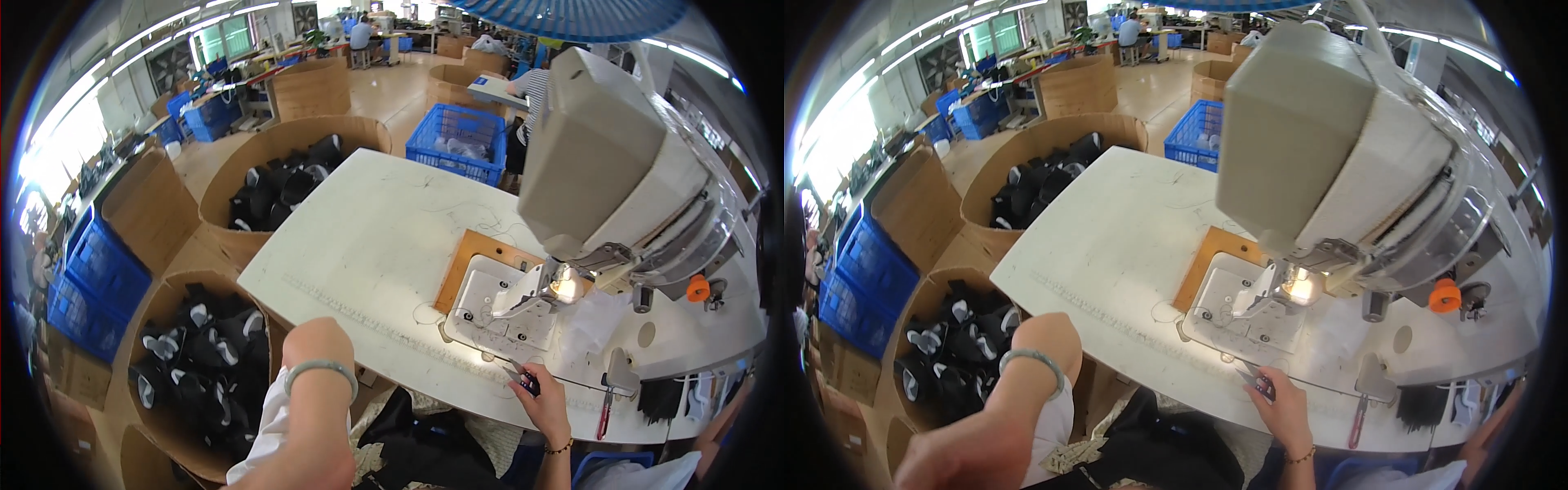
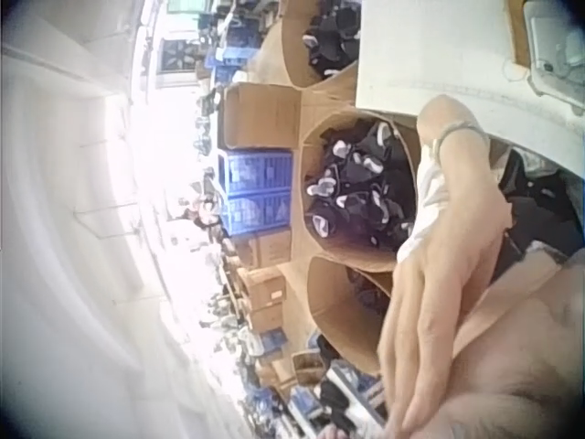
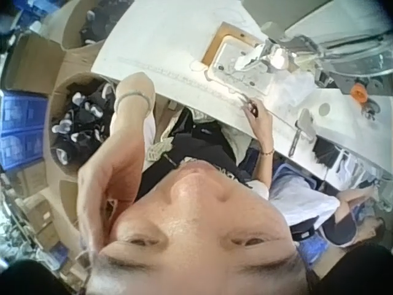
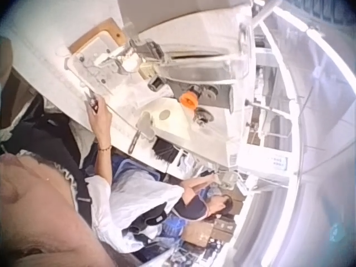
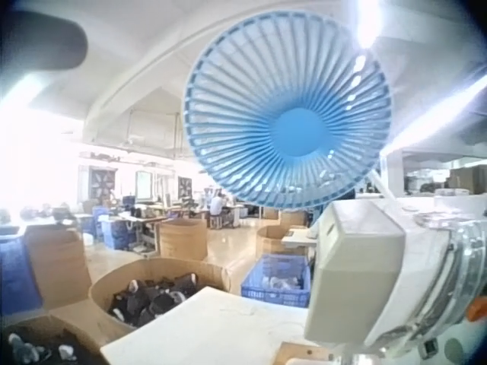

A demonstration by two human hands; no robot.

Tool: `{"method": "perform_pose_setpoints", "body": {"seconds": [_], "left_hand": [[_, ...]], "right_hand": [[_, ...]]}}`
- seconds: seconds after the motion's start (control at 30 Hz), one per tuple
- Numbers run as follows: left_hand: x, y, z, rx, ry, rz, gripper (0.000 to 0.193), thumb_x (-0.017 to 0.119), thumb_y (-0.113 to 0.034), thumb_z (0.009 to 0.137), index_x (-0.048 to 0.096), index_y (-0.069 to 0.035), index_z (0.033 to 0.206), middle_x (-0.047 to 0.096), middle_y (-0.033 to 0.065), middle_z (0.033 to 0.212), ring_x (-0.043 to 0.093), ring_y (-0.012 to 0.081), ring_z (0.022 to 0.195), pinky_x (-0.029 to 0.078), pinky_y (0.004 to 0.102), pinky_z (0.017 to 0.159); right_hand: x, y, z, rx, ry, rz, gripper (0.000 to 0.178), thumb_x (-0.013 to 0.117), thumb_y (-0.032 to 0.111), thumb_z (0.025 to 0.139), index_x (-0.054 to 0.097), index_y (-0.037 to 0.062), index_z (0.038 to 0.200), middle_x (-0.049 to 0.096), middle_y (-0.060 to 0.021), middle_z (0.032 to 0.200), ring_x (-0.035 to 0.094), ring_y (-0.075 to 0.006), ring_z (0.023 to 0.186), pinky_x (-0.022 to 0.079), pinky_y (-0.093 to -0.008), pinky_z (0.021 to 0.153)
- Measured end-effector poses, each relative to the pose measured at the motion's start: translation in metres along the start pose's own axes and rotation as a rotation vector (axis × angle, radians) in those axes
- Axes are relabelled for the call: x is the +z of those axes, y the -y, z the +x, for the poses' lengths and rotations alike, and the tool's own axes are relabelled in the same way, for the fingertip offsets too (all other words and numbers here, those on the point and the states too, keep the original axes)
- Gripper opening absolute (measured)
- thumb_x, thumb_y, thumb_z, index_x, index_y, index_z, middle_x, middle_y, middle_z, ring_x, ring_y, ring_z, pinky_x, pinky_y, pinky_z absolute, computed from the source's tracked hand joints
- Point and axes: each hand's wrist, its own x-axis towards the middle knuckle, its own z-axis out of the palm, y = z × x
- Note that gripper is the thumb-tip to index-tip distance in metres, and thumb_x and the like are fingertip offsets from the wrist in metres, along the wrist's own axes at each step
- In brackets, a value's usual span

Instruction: The recorder is using a sewing machine to stitch together components of a shoe.

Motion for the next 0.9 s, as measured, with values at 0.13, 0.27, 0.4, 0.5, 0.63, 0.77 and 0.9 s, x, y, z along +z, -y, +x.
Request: {"method": "perform_pose_setpoints", "body": {"seconds": [0.13,0.27,0.4,0.5,0.63,0.77,0.9], "left_hand": [[0.012,-0.012,-0.019,-0.028,-0.044,-0.278,0.024,0.058,-0.003,0.086,0.068,0.002,0.107,0.066,0.0115,0.116,0.062,0.0219,0.109,0.052,0.0320,0.095],[-0.007,-0.018,-0.030,-0.176,-0.020,-0.185,0.008,0.057,-0.003,0.086,0.065,0.000,0.087,0.064,0.0076,0.090,0.063,0.0167,0.081,0.056,0.0275,0.071],[-0.011,-0.030,-0.029,-1.164,-0.234,-0.268,0.014,0.053,-0.008,0.092,0.065,-0.003,0.086,0.064,0.0081,0.089,0.062,0.0226,0.075,0.052,0.0303,0.059],[0.010,-0.036,-0.048,-1.412,-0.257,-0.462,0.015,0.052,-0.010,0.093,0.065,-0.002,0.089,0.065,0.0094,0.091,0.062,0.0225,0.079,0.051,0.0305,0.063],[0.047,-0.045,-0.077,-1.505,-0.205,-0.775,0.017,0.052,-0.011,0.094,0.065,0.000,0.092,0.065,0.0112,0.095,0.063,0.0223,0.084,0.051,0.0309,0.068],[0.073,-0.056,-0.093,-1.522,-0.133,-1.057,0.020,0.051,-0.012,0.095,0.065,0.002,0.095,0.066,0.0130,0.099,0.063,0.0222,0.089,0.050,0.0312,0.074],[0.071,-0.068,-0.097,-1.536,-0.052,-1.290,0.023,0.051,-0.014,0.096,0.065,0.004,0.099,0.066,0.0148,0.102,0.063,0.0220,0.093,0.050,0.0315,0.079]], "right_hand": [[-0.002,-0.004,-0.005,0.053,-0.007,0.029,0.033,0.076,0.013,0.079,0.059,0.0038,0.105,0.066,-0.0081,0.085,0.061,-0.0158,0.072,0.050,-0.0271,0.067],[-0.004,-0.009,-0.007,0.042,-0.054,0.061,0.032,0.076,0.016,0.079,0.059,0.0039,0.103,0.065,-0.0089,0.082,0.062,-0.0163,0.070,0.051,-0.0271,0.066],[-0.001,-0.018,-0.008,0.045,-0.058,0.086,0.031,0.075,0.015,0.080,0.059,0.0039,0.104,0.065,-0.0091,0.082,0.062,-0.0143,0.070,0.051,-0.0262,0.064],[0.008,-0.024,-0.007,0.083,-0.040,0.115,0.032,0.076,0.012,0.079,0.059,0.0040,0.104,0.065,-0.0087,0.082,0.061,-0.0137,0.070,0.051,-0.0255,0.063],[0.015,-0.025,-0.006,0.088,-0.048,0.148,0.032,0.076,0.008,0.078,0.059,0.0037,0.105,0.063,-0.0075,0.080,0.058,-0.0122,0.068,0.049,-0.0249,0.062],[0.013,-0.025,-0.011,0.147,-0.023,0.204,0.032,0.075,0.005,0.078,0.060,0.0030,0.106,0.062,-0.0054,0.082,0.055,-0.0107,0.069,0.047,-0.0242,0.064],[0.009,-0.038,-0.018,0.187,-0.058,0.155,0.030,0.072,0.005,0.081,0.059,0.0006,0.107,0.061,-0.0054,0.088,0.054,-0.0113,0.075,0.046,-0.0248,0.068]]}}
